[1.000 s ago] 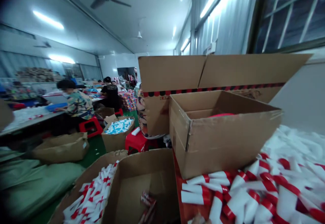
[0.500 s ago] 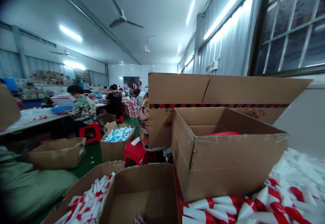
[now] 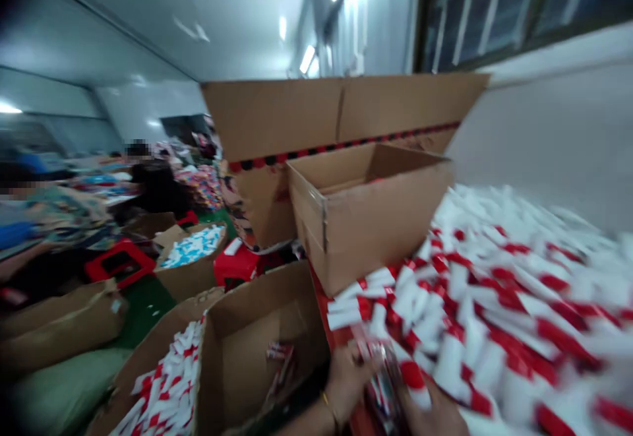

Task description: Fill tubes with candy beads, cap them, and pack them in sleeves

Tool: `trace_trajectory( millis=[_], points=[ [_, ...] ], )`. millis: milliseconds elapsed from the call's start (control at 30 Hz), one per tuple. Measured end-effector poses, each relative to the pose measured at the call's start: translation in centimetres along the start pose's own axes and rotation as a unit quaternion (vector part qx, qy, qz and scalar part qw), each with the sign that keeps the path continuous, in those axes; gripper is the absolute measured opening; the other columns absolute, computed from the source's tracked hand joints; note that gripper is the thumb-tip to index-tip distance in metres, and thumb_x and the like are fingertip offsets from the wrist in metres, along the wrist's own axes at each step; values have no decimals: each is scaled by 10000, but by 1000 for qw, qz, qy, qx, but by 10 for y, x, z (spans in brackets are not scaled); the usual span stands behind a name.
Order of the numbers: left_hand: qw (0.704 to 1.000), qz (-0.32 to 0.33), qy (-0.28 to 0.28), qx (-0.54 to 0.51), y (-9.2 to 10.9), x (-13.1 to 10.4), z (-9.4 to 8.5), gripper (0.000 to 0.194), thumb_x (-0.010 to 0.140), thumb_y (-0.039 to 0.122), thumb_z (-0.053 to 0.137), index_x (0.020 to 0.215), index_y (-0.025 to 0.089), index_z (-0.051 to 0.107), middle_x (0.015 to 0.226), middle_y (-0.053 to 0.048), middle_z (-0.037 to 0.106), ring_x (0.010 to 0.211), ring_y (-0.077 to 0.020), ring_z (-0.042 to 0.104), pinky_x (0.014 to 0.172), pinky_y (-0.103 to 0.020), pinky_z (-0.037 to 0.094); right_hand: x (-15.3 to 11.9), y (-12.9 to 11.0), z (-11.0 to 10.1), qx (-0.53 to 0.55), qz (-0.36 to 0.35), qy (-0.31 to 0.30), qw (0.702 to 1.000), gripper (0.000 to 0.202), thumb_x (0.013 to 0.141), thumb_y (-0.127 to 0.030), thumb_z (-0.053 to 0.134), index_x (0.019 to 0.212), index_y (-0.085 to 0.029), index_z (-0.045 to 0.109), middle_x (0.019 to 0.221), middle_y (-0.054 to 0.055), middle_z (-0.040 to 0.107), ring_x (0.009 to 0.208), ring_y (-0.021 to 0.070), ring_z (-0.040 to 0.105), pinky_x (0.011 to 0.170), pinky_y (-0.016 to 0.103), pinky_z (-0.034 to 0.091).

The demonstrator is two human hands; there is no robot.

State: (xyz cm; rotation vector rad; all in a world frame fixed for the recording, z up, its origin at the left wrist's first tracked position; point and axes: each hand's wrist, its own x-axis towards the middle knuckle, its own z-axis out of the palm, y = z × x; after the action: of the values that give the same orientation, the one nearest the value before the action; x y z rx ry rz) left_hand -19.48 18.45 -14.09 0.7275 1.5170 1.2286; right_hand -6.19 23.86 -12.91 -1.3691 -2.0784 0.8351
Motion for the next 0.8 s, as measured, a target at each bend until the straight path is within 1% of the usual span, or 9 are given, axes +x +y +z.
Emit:
trace_trajectory(
  millis=[33,100,200,267,367,500,600,733,800],
  points=[
    [999,-23,11,23,-5,3,3,273,829,377,506,872,118,582,810,-33,603,697,-134,571,618,-280,482,-2,7,-1,-3,31,0,1000,285,762,-515,498,723,-267,632,673,40,641,674,234,618,516,309,478],
    [996,-59,24,67,-15,8,9,294,824,387,485,719,124,563,600,-10,560,535,-121,531,494,-241,418,-5,19,-6,14,77,-6,997,316,704,-512,505,617,-223,598,562,29,620,580,233,601,506,312,461],
    [989,-79,15,125,-20,15,12,287,817,383,449,654,161,528,433,26,473,383,-110,450,402,-226,316,-5,27,-15,111,134,28,984,267,637,-442,554,665,-183,611,585,28,640,557,207,584,498,285,447],
    [985,-67,1,157,-16,17,11,242,796,359,471,662,168,537,407,44,447,365,-104,429,407,-219,286,-5,27,-19,151,155,34,976,254,624,-407,565,685,-167,620,603,31,645,555,193,579,495,273,446],
    [980,-21,3,199,-5,19,8,148,745,279,536,644,170,548,429,60,423,425,-90,421,463,-210,269,-5,27,-19,148,166,25,975,268,637,-405,563,691,-150,627,588,32,636,536,183,570,479,265,440],
    [973,18,6,228,3,19,6,206,709,213,553,517,163,495,450,51,419,474,-81,403,493,-211,252,-7,30,-15,125,160,7,979,239,678,-360,546,730,-145,634,628,33,646,573,180,583,504,253,442],
    [974,17,-1,226,3,18,0,223,715,249,541,514,166,491,452,42,456,448,-78,407,470,-208,252,-8,30,-14,82,150,-12,985,194,700,-329,540,724,-160,632,625,26,642,582,178,583,515,245,424],
    [982,-5,-2,191,5,11,-12,248,746,354,492,579,170,484,475,38,498,371,-65,392,408,-198,254,-9,25,-16,3,154,-21,988,228,718,-370,549,712,-162,643,595,55,626,584,210,578,518,271,388],
    [986,-18,-4,163,8,5,-15,287,766,425,445,640,171,490,444,53,463,335,-61,359,374,-191,245,-11,20,-19,-30,141,-14,989,238,723,-361,551,788,-160,662,681,82,649,655,238,594,563,297,401]
  ],
)
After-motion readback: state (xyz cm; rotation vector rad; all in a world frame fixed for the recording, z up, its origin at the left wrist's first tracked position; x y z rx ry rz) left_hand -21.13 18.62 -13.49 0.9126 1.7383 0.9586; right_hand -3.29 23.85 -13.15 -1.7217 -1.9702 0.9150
